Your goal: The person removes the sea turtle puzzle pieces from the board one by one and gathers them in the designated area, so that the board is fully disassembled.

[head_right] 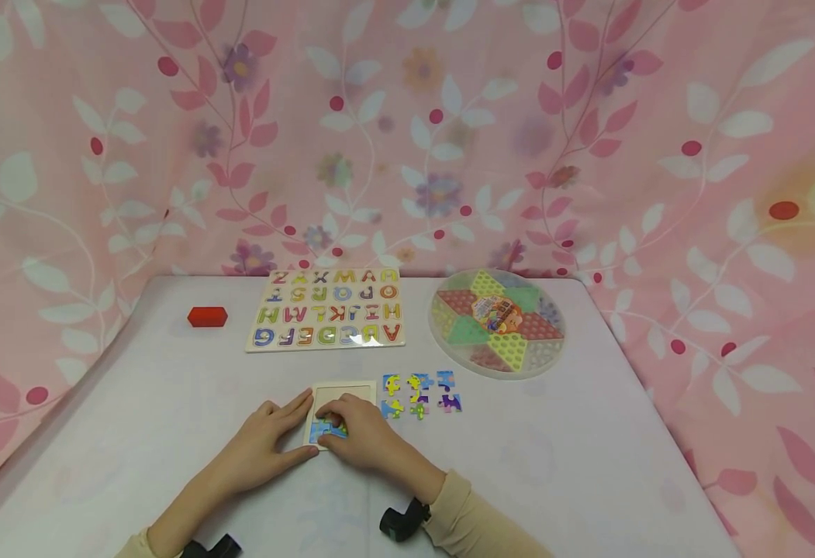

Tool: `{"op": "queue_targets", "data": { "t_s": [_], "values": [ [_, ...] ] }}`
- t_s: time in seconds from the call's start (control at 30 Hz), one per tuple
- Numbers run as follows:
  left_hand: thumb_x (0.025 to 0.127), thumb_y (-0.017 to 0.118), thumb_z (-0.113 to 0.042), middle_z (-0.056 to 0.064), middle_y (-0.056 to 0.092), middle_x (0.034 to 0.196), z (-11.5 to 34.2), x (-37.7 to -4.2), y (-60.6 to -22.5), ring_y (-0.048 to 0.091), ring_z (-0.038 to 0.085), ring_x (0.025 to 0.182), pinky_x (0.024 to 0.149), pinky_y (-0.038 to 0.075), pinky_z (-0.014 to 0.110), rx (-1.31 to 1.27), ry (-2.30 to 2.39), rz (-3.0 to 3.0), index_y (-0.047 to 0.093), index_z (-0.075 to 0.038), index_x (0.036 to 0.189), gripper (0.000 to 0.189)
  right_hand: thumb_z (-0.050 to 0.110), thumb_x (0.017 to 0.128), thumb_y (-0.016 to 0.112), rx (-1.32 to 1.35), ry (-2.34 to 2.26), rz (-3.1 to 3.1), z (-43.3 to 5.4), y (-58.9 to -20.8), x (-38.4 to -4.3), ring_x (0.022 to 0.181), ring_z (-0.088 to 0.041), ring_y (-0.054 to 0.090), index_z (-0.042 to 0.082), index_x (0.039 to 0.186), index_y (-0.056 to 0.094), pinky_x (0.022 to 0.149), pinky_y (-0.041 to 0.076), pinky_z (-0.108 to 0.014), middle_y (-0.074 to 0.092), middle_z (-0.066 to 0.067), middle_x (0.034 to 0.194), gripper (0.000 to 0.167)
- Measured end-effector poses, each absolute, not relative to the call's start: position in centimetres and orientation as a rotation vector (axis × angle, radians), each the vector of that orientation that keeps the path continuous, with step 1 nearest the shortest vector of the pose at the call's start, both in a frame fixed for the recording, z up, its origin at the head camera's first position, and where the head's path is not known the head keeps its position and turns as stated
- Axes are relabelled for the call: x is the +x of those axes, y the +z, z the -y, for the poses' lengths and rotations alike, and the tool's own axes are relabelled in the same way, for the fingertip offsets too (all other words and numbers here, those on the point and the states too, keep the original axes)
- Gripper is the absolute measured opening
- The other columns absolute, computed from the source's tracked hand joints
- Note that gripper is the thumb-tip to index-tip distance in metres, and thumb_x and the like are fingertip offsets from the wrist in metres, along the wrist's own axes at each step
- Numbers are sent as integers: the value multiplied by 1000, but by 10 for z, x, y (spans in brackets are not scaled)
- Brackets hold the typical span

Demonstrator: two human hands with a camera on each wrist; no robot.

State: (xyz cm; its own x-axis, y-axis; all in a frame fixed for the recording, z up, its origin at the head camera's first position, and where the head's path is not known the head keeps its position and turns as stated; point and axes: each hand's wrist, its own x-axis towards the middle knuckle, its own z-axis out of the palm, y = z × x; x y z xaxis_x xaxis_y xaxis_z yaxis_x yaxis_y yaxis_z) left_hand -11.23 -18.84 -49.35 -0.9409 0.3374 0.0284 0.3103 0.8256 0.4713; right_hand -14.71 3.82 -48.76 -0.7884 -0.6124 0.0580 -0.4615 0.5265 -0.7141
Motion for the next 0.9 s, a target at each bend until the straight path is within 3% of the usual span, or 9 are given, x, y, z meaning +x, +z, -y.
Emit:
{"op": "queue_targets", "data": {
  "t_s": [0.5,0.9],
  "values": [
    [91,77,-60,-7,48,165,188,-111,-490,46,10,98,79,41,31,523,750,-2948,52,-15,159,85,19,92,85,-891,-1148,-2535,-37,-486,-148,74,-2,45,14,121,71,69,40,-19,59,8,91,33],
    [90,77,-61,-7,47,165,187,-111,-491,46,9,100,79,42,30,504,742,-2944,52,-15,158,86,21,91,86,-936,-1111,-2558,-39,-483,-148,77,-1,48,14,126,74,69,42,-18,66,9,103,37]
  ]
}}
